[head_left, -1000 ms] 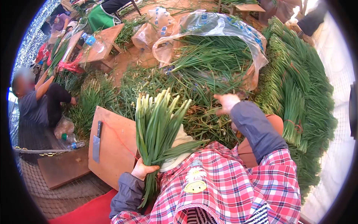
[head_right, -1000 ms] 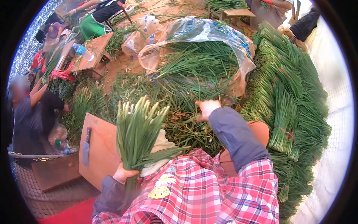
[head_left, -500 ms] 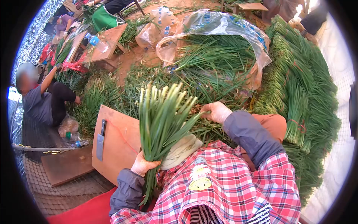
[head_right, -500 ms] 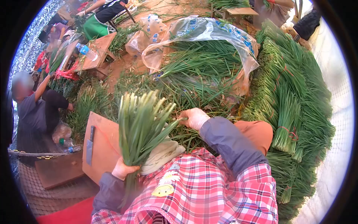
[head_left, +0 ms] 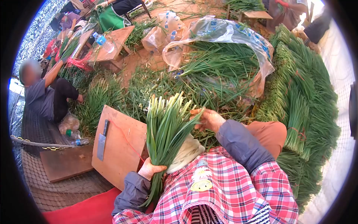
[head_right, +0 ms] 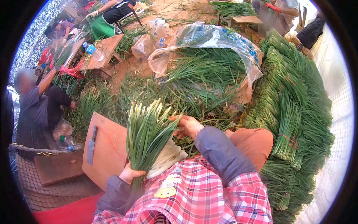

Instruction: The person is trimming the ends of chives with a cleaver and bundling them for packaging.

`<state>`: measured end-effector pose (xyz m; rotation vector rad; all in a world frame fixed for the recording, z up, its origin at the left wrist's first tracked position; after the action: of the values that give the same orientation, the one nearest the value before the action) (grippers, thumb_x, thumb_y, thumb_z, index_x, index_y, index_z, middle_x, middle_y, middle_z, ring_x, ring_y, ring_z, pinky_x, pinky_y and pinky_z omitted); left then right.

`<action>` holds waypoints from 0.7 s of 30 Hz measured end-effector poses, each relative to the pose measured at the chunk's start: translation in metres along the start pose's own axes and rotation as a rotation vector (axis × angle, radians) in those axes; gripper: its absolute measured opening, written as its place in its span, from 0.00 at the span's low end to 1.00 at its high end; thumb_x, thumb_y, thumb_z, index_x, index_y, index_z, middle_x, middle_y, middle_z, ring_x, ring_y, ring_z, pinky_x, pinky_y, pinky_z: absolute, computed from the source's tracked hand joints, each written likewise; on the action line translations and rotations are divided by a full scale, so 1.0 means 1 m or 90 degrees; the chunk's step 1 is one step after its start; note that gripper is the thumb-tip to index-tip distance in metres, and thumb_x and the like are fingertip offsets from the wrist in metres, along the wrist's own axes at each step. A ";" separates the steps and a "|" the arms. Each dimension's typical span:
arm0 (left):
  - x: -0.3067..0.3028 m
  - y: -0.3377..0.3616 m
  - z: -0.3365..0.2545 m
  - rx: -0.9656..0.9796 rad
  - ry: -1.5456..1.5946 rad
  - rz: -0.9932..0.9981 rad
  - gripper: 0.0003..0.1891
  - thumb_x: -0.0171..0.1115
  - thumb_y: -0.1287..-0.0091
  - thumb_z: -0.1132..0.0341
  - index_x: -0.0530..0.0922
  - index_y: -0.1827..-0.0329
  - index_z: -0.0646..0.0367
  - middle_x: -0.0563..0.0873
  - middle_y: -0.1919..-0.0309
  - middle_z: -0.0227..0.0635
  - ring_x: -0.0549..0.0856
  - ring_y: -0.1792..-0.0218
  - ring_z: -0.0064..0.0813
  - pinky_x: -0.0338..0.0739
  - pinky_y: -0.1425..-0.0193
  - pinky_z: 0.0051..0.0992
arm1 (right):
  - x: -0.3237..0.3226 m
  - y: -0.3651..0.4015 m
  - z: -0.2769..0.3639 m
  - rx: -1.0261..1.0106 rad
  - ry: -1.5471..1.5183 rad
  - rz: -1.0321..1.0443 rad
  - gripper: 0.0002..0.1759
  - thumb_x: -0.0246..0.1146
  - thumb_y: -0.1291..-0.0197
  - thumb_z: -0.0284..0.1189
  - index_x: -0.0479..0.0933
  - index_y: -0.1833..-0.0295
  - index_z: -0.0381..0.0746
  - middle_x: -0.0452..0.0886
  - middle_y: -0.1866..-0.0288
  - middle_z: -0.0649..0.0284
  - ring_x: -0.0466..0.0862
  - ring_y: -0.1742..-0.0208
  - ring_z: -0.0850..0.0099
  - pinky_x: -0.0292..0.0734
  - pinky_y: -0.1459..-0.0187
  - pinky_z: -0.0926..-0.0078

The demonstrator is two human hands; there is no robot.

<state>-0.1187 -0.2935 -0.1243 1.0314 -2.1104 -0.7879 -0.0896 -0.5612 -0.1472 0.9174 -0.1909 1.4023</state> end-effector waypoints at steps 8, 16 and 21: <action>-0.002 0.001 -0.001 0.024 -0.014 -0.006 0.27 0.67 0.55 0.81 0.74 0.48 0.62 0.82 0.61 0.35 0.82 0.68 0.28 0.77 0.67 0.27 | -0.108 0.011 0.019 0.091 0.147 -0.198 0.18 0.59 0.43 0.39 0.74 0.51 0.41 0.75 0.81 0.70 0.76 0.79 0.73 0.73 0.71 0.72; 0.006 -0.003 -0.018 0.152 -0.097 0.012 0.33 0.68 0.57 0.81 0.70 0.43 0.60 0.80 0.52 0.32 0.78 0.52 0.26 0.70 0.45 0.27 | 0.102 0.036 0.152 -0.582 0.986 -0.071 0.17 0.66 0.52 0.40 0.81 0.57 0.45 0.81 0.63 0.61 0.78 0.53 0.62 0.72 0.53 0.66; 0.000 -0.004 -0.018 0.172 -0.197 0.017 0.35 0.69 0.57 0.77 0.67 0.40 0.61 0.79 0.51 0.32 0.76 0.51 0.24 0.69 0.45 0.25 | 0.135 -0.034 0.088 -0.440 1.330 0.082 0.19 0.61 0.51 0.46 0.80 0.57 0.47 0.82 0.60 0.60 0.78 0.50 0.61 0.67 0.46 0.64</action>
<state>-0.1026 -0.2996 -0.1166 1.0700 -2.5439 -0.6977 0.0038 -0.5119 -0.0209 -1.3127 0.8133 1.5679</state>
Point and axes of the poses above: each hand's wrist, its own y-axis away from the middle knuckle, its own x-axis out of the palm, z = x × y, the point moved 10 cm from there along -y, towards the middle knuckle
